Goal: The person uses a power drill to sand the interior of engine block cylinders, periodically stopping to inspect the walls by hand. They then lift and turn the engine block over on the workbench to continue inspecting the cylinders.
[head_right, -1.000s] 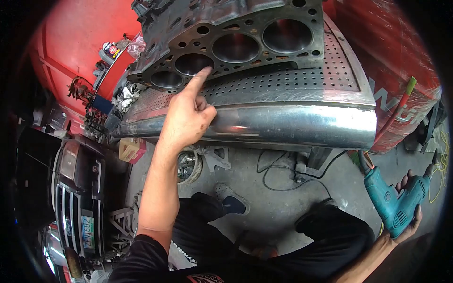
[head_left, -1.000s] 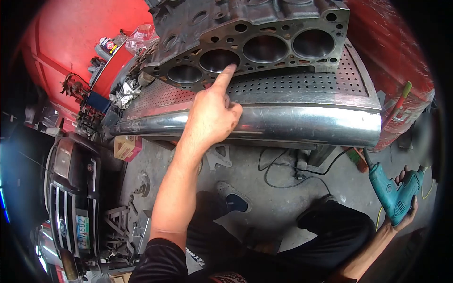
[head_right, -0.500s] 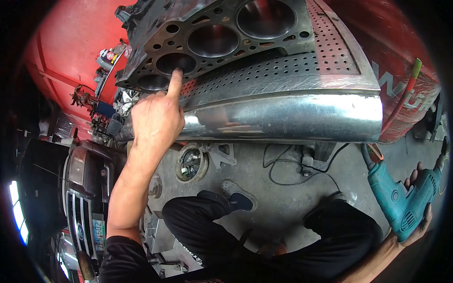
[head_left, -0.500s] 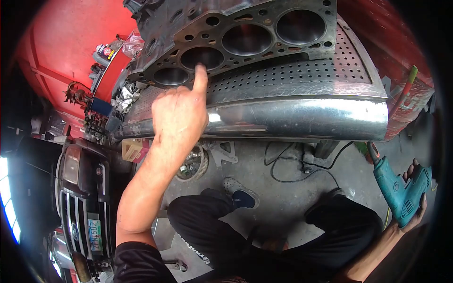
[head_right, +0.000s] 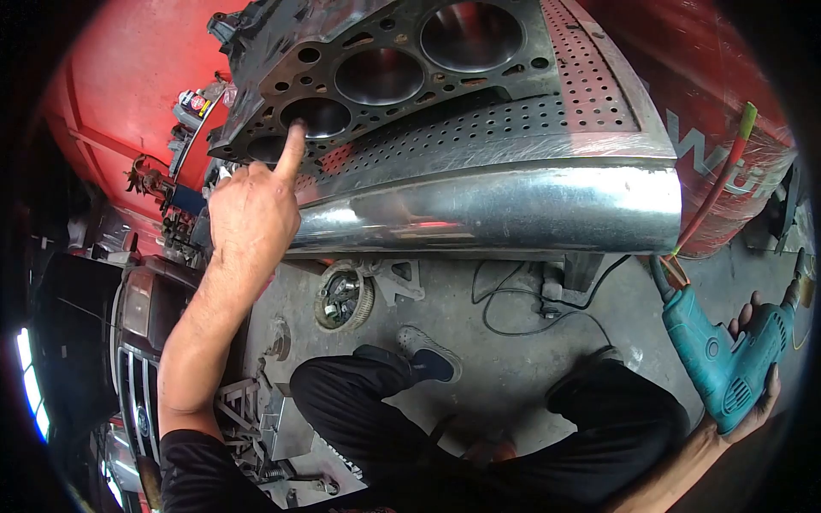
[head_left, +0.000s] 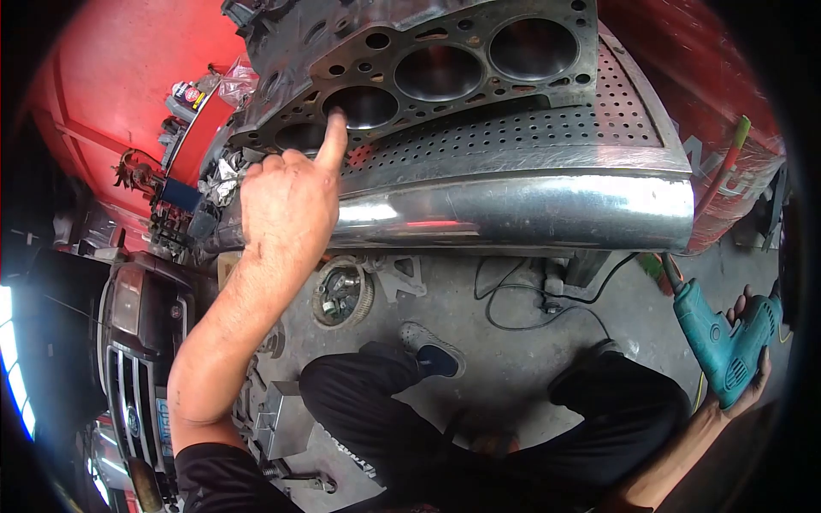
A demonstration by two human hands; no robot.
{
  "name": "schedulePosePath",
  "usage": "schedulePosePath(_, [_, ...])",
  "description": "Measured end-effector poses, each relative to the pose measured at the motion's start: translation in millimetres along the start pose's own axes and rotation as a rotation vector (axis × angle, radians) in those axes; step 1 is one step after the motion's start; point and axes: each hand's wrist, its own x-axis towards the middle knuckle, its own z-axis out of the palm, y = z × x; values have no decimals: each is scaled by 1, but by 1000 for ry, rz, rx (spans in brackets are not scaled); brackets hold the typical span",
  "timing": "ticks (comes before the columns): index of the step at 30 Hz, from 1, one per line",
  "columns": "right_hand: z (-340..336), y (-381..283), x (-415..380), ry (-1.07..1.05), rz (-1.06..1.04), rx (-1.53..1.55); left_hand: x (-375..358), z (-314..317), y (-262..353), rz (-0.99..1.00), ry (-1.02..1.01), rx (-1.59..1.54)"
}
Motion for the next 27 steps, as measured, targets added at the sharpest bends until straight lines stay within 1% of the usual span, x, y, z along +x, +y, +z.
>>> schedulePosePath(6, [2, 1, 0, 55, -13, -4, -7, 2, 6, -3, 3, -25])
schedulePosePath(10, [2, 2, 0, 27, 4, 1, 9, 6, 3, 55, 25, -15])
schedulePosePath(13, [5, 4, 1, 83, -34, -1, 19, 1, 5, 68, 21, 13])
schedulePosePath(16, [10, 4, 3, 101, -53, -5, 11, 2, 3, 80, 27, -57])
schedulePosePath(19, [18, 6, 5, 133, -78, -18, 3, -12, 2, -14, -106, -358])
schedulePosePath(22, [20, 8, 7, 140, -89, -34, 4, -6, 6, -170, -194, -1598])
schedulePosePath(23, [20, 9, 7, 141, -94, -37, 4, -8, 14, -229, -185, -2176])
schedulePosePath(24, [20, 10, 8, 139, -101, -45, 4, -8, 26, -277, -117, -2647])
schedulePosePath(26, [20, 11, 11, 113, -105, -58, 14, 7, 52, -105, 56, -3133])
schedulePosePath(27, [21, 12, 12, 89, -105, -61, 20, 9, 64, -67, 107, -3229])
